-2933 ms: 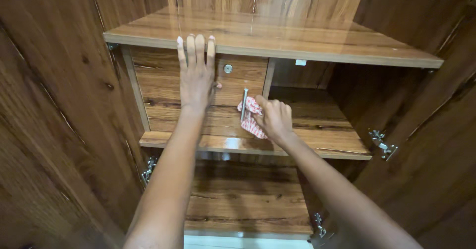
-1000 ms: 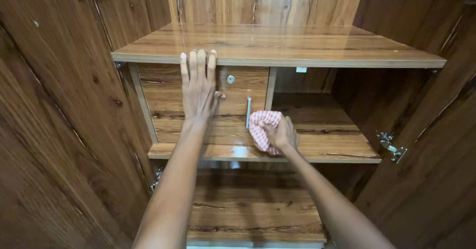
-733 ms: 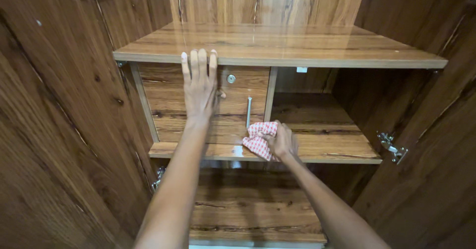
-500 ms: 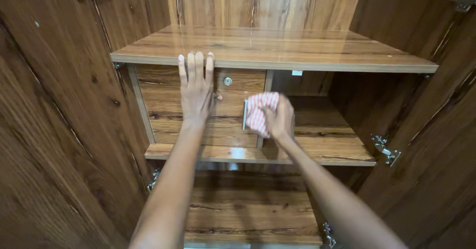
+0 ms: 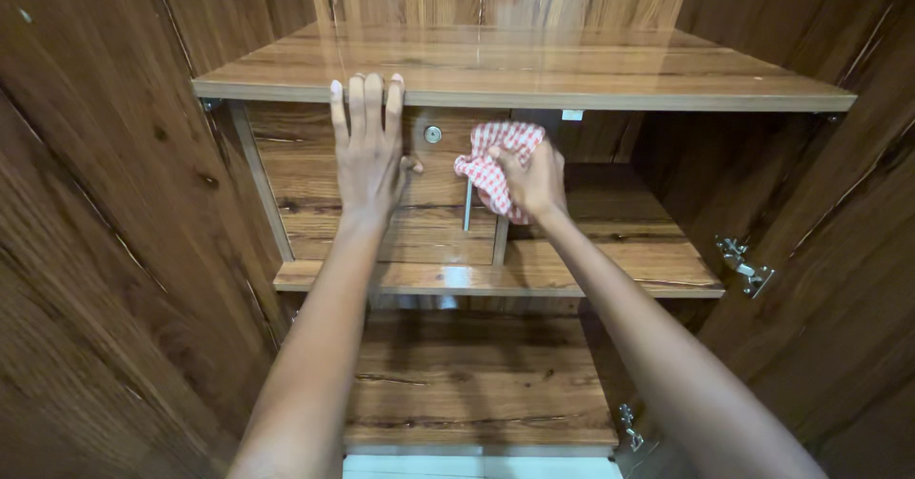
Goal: The person wipes the interior surfaces of a wooden wardrobe using a red and white checkered cloth. They clean the shelves, the small cabinet door, and the side panels, then open the main wardrobe doors to wipe the inside of the doors.
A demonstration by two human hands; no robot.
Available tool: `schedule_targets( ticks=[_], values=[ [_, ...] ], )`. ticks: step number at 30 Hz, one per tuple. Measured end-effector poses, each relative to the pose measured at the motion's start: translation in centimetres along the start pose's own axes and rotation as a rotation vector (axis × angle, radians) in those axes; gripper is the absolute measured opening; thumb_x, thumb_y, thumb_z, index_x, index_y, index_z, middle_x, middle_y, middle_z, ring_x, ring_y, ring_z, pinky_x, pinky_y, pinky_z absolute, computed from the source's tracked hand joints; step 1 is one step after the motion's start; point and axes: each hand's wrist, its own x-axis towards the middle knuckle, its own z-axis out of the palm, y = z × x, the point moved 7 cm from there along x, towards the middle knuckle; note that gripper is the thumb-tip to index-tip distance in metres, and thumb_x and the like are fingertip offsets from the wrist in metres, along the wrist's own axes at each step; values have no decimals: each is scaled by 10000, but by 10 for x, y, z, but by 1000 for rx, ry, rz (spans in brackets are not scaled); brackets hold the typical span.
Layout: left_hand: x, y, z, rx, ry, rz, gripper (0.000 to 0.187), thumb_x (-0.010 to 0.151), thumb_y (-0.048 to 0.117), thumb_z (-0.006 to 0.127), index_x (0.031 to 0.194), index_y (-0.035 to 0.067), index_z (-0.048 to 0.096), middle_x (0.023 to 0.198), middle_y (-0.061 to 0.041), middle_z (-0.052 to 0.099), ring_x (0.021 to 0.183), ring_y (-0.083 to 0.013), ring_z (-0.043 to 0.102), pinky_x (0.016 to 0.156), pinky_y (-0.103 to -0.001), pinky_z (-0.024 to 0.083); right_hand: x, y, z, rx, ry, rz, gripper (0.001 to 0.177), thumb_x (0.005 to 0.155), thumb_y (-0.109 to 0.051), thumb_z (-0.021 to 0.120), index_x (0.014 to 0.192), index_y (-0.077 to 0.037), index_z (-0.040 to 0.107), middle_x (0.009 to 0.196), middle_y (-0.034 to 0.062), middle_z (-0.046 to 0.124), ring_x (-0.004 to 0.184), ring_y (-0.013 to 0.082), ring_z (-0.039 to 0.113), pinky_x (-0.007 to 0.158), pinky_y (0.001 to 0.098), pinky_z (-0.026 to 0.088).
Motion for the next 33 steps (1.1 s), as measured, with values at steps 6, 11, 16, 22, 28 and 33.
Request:
schedule_targets(
  ticks=[6, 11, 16, 22, 28, 33],
  values=[
    [-1, 0, -3, -42, -13, -7, 1316, 536, 404, 954, 1604, 26, 284, 1553, -219, 376, 1494, -407, 311, 1289, -552, 133, -20, 22, 8, -190, 65, -199, 277, 866, -257, 796, 1012, -30, 733, 1104, 207, 711, 1053, 319, 686, 916, 464, 536],
    [0, -1, 1, -51, -22, -9, 1328, 525, 412, 953, 1607, 40, 278, 1562, -217, 373, 1497, -399, 308, 1290, -553, 130, -32, 55, 23, -251, 50, -71, 425, 899, -240, 777, 1158, 52, 609, 1179, 237, 600, 1103, 368, 637, 932, 489, 542],
    [-1, -3, 4, -41, -25, -9, 1300, 555, 395, 945, 1612, 51, 271, 1565, -197, 374, 1503, -383, 309, 1291, -554, 120, -45, 88, 42, -325, -89, 114, 587, 887, -252, 766, 1273, 82, 476, 1278, 233, 498, 1130, 376, 613, 955, 480, 571],
    [1, -2, 5, -18, -20, -9, 1298, 566, 411, 941, 1613, 54, 262, 1560, -193, 378, 1501, -381, 307, 1292, -551, 116, -72, 111, 60, -438, -272, 266, 797, 797, -268, 784, 1408, 18, 361, 1386, 200, 420, 1126, 391, 642, 922, 455, 588],
    [-2, -4, 8, -15, -15, -12, 1347, 525, 428, 948, 1619, 53, 256, 1556, -190, 382, 1506, -381, 302, 1299, -552, 118, -80, 114, 62, -660, -247, 189, 945, 816, -506, 796, 1465, 25, 360, 1435, 225, 452, 1247, 404, 560, 1016, 530, 496],
    [-5, -7, 12, -87, 27, 7, 1354, 513, 387, 957, 1633, 77, 261, 1572, -162, 381, 1522, -364, 296, 1309, -547, 113, -83, 118, 60, -669, -181, 135, 1082, 774, -601, 787, 1526, 7, 302, 1464, 211, 449, 1366, 381, 435, 1099, 554, 367]
  ],
)
